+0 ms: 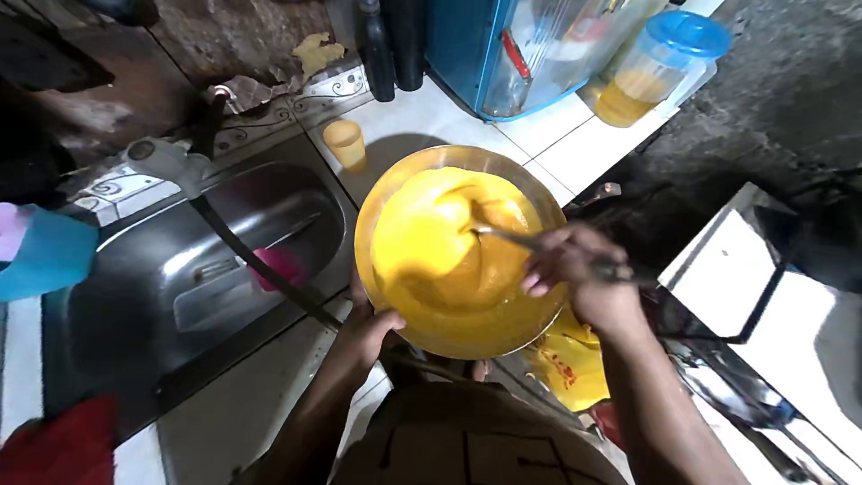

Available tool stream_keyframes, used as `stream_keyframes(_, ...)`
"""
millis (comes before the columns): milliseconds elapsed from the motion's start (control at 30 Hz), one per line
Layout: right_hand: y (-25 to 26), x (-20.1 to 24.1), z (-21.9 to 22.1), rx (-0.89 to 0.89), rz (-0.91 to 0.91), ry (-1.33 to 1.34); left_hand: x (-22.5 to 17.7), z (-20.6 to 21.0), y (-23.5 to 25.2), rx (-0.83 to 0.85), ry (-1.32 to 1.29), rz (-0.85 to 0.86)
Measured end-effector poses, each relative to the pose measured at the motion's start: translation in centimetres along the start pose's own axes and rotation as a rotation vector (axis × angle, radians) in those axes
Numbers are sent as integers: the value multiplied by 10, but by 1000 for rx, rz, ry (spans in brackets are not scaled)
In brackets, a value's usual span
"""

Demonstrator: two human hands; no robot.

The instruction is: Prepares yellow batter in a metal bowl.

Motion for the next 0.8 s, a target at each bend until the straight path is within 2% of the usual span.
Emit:
stream_keyframes(67,-5,5,3,179,66,-50,-1,-3,0,-22,23,-9)
stream_keyframes(100,-3,6,-15,154,139,-82,-1,-5,0,-25,24,-15)
stream_keyframes(167,8,4,-48,-80,203,-123,-1,-6,1,-31,12,5)
stream_keyframes(200,13,1,-50,-193,166,-96,-1,-4,1,-22,18,19)
stream_keyframes(233,14,-4,-38,-201,101,-47,-2,-2,0,-17,20,26)
stream_keyframes(300,5,-7,-1,21,27,-9,-3,1,0,-10,-3,32)
stream_keyframes(367,-4,-1,-5,186,94,-76,-2,-2,0,-19,-7,13)
stream_keyframes(400,-3,2,-24,152,154,-120,-1,-3,0,-19,-7,9)
stream_keyframes(467,8,9,-54,-85,205,-169,-1,-4,-1,-28,-11,18)
stream_keyframes(500,13,9,-51,-187,180,-143,0,-2,-2,-33,-4,17)
stream_keyframes(533,14,7,-35,-190,119,-88,1,-1,-3,-30,2,8)
stream_keyframes(600,7,2,6,57,29,-31,3,0,-3,-27,5,-13)
stream_keyframes(667,-3,8,2,232,79,-108,1,-3,-4,-39,4,-11)
stream_keyframes(700,-3,11,-18,185,132,-142,1,-4,-5,-37,4,-14)
stream_keyframes(767,6,14,-54,-126,195,-171,3,-5,-5,-38,0,-11)
stream_keyframes(800,9,11,-54,-246,180,-151,5,-4,-5,-29,0,-11)
Point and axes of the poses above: each hand's wrist, its own y-axis towards the middle knuckle, its own z-axis out of the palm, x = y × z, the point moved 8 cm from there along y, towards the middle knuckle, and after that the axes turned 7 degrees about -x, right-handed, at the moved point
